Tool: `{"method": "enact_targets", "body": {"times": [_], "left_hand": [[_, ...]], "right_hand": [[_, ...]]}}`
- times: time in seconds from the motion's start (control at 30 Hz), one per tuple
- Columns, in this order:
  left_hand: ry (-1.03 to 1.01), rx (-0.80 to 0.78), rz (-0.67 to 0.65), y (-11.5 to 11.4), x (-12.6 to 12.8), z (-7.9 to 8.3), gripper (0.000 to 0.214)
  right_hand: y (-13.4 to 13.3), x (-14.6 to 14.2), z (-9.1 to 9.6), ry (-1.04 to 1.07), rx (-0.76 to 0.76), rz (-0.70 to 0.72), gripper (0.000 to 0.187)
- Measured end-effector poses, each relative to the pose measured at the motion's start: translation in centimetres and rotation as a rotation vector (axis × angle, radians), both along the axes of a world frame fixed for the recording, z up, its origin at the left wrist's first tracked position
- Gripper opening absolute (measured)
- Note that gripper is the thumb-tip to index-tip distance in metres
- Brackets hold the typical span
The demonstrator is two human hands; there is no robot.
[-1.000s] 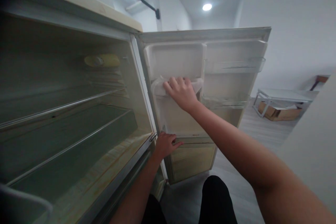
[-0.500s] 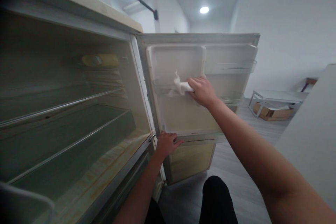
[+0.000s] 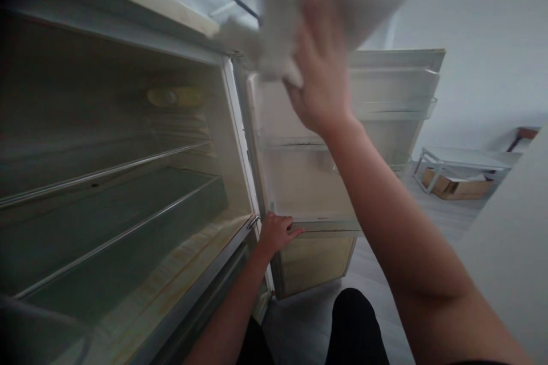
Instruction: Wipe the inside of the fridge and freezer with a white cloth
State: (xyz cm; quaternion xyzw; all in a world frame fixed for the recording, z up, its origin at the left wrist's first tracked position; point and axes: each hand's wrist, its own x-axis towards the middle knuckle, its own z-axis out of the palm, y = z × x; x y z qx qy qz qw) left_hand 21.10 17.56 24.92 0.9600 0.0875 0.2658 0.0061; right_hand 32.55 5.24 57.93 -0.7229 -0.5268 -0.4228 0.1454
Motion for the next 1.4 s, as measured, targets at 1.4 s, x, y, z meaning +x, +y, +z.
{"method": "enact_targets", "body": {"times": [1.4], "left_hand": [[-0.03, 0.01, -0.023, 0.5, -0.3, -0.4, 0.048]], "right_hand": [[8.7, -0.8, -1.7, 0.157, -0.325, 0.023, 0.046]]}}
